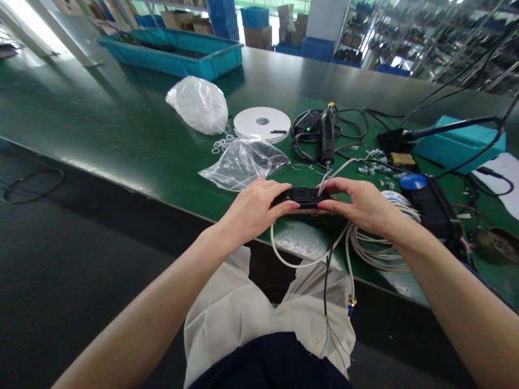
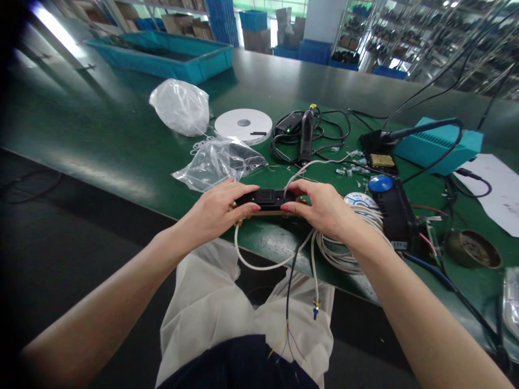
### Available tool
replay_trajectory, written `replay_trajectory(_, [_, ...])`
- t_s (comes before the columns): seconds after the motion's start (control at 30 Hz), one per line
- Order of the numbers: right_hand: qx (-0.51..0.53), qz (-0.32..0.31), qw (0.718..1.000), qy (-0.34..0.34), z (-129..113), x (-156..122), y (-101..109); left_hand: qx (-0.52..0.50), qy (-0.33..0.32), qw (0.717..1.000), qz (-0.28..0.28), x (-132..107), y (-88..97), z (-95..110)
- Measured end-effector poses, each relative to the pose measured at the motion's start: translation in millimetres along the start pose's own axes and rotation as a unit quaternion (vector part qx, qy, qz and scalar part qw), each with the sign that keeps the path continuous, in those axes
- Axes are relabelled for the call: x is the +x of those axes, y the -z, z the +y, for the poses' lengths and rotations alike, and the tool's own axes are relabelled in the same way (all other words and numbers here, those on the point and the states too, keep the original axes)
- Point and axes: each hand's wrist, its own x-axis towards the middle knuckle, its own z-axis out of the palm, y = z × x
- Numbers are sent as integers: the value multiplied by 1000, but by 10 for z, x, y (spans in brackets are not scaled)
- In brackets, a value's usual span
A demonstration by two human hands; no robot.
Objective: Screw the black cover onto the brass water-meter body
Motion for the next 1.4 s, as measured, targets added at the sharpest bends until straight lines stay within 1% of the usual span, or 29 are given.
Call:
replay_trajectory(0.1, [37,-31,999,-24,-29,-10,31,-39,28,999,-22,28,15,22])
replay_trajectory(0.2, [75,-71,993,-55,-70,20,77,-62,37,997,-40,49,34,19])
replay_trajectory(0.33, [81,-107,989,-57,-106,81,124,-97,65,991,-62,93,62,-5])
replay_trajectory(0.57, [42,-106,993,-30,-100,81,116,-167,101,977,-89,173,108,-28])
replay_trajectory(0.77, [81,-128,985,-77,-131,103,138,-193,147,962,-125,213,196,10])
replay_trajectory(0.87, [86,-132,984,-84,-147,119,122,-193,143,961,-135,218,219,19])
replay_trajectory(0.97, [59,-124,987,-82,-194,57,131,-189,136,965,-124,193,205,20])
replay_trajectory(1.03, [16,-117,990,-82,-254,-25,216,-182,136,967,-116,174,193,23])
replay_trajectory(1.13, [-29,-131,985,-112,-352,-78,498,-172,136,969,-114,167,205,33])
replay_trajectory(1.2, [-22,-123,980,-153,-369,40,722,-166,135,970,-115,171,227,40])
replay_trajectory(1.23, [-10,-98,980,-172,-348,160,817,-166,135,970,-116,172,236,42])
replay_trajectory(1.27, [-3,-50,983,-179,-307,319,889,-168,134,970,-117,172,241,41])
replay_trajectory(1.33, [-4,30,984,-178,-179,715,951,-171,130,970,-115,169,233,28])
replay_trajectory(1.4, [-34,61,977,-204,-35,1134,908,-169,122,972,-107,170,214,3])
